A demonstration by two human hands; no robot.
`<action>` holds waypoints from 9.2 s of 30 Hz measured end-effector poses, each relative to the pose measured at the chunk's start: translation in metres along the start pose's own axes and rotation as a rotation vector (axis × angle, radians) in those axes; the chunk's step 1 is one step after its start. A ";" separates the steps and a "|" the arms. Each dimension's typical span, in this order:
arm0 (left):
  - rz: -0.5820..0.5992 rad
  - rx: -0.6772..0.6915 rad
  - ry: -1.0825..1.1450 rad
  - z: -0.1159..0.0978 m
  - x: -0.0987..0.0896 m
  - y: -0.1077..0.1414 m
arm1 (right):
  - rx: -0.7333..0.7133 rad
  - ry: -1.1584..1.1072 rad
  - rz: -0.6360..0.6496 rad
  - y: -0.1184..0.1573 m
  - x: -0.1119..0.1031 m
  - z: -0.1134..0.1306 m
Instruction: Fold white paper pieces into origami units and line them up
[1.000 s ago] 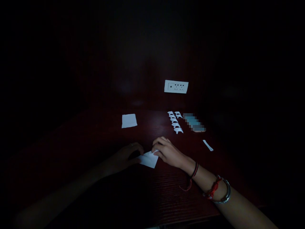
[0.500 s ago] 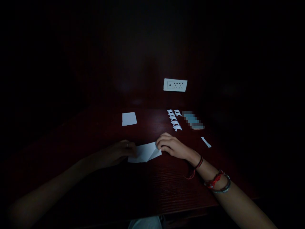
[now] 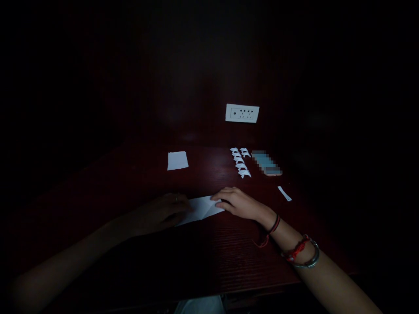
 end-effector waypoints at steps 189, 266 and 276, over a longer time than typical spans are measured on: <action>-0.508 -0.079 0.104 -0.009 -0.027 -0.009 | 0.204 -0.219 -0.227 -0.010 -0.021 0.011; -0.431 -0.016 -0.196 -0.011 0.014 -0.021 | 0.634 -0.173 -0.168 0.001 0.013 -0.040; -0.393 -0.047 -0.262 -0.013 0.007 -0.020 | 0.685 -0.229 -0.267 0.007 0.010 -0.050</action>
Point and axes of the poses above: each hand's wrist, its own y-axis away from the middle knuckle, its own x-axis out of the palm, z = x × y, the point moved 8 cm from there along -y, towards the middle knuckle, and after that the axes turned 14 degrees about y, right-handed, at the moved point
